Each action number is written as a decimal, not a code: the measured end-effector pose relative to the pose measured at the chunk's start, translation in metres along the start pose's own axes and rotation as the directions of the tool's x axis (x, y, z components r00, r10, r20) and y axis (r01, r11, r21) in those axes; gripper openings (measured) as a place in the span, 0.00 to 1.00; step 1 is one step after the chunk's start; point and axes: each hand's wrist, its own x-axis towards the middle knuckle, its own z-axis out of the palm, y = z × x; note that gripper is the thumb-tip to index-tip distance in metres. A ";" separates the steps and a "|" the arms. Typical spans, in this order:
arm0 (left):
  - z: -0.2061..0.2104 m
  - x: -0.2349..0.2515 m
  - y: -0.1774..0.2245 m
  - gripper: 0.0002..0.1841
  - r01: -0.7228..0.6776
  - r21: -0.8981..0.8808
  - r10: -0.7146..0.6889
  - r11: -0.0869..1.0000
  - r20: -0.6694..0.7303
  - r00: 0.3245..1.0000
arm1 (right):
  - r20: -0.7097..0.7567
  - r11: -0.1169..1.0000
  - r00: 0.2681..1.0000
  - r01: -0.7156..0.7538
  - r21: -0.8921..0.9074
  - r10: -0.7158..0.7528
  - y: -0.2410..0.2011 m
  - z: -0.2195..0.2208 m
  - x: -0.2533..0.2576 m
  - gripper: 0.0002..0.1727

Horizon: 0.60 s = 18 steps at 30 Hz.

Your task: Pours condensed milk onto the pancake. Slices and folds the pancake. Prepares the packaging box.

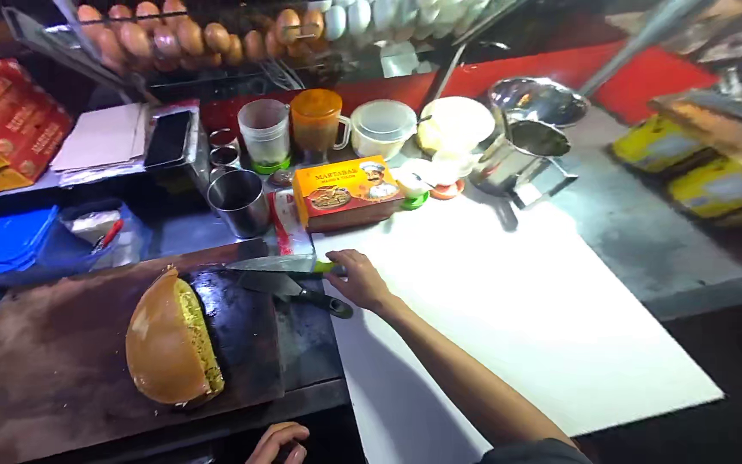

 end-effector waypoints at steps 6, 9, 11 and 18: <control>0.007 0.019 -0.002 0.12 -0.147 -0.006 0.146 0.989 0.151 0.978 | -0.305 0.917 0.951 -0.078 -0.391 -0.049 0.039 -0.053 0.026 0.28; 0.011 0.027 -0.006 0.11 -0.273 -0.014 0.268 0.962 0.247 0.931 | -0.179 0.777 0.959 0.060 -0.627 -0.219 0.053 -0.053 0.062 0.31; 0.010 0.031 -0.007 0.11 -0.302 -0.050 0.304 0.952 0.259 0.917 | -0.104 0.688 0.929 0.183 -0.703 -0.354 0.058 -0.053 0.071 0.23; 0.010 0.072 0.006 0.25 -0.284 -0.098 0.287 0.954 0.014 0.958 | -0.407 0.784 0.805 0.112 -0.610 -0.431 -0.045 -0.064 -0.063 0.28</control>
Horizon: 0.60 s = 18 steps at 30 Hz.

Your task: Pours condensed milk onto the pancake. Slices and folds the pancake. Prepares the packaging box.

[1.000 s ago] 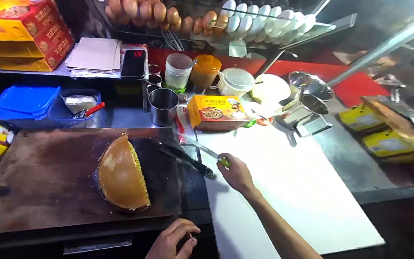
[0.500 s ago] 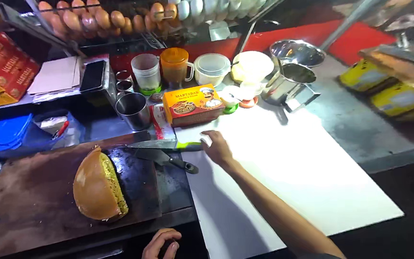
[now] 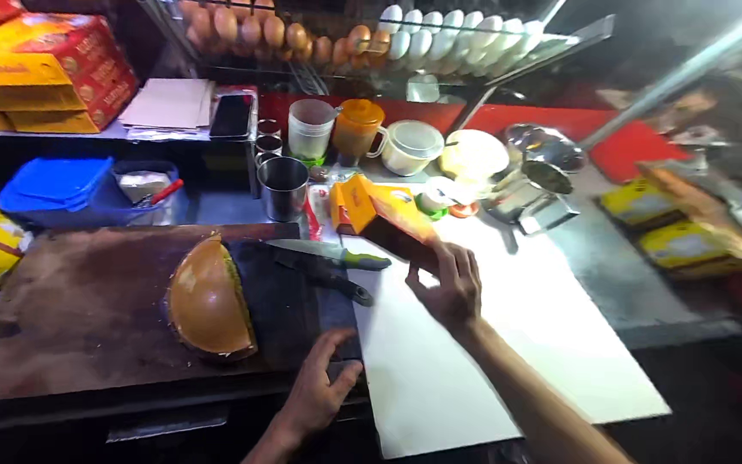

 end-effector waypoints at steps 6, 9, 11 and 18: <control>0.035 0.039 0.006 0.63 -0.298 0.080 0.286 0.951 0.130 0.949 | 0.305 0.739 0.878 -0.477 0.476 0.370 -0.130 -0.108 -0.106 0.36; 0.058 0.040 0.006 0.70 -0.263 -0.002 0.259 0.965 0.178 0.949 | 0.327 0.637 0.835 -0.549 0.542 0.441 -0.122 -0.131 -0.119 0.33; 0.068 0.043 0.007 0.69 -0.279 -0.084 0.287 0.957 0.122 0.950 | 0.250 0.571 0.794 -0.581 0.580 0.554 -0.083 -0.140 -0.123 0.33; 0.135 0.047 0.016 0.49 0.000 -0.434 -0.073 0.901 -0.152 0.986 | 0.135 0.693 0.683 -0.719 -0.051 0.718 -0.024 -0.083 -0.112 0.37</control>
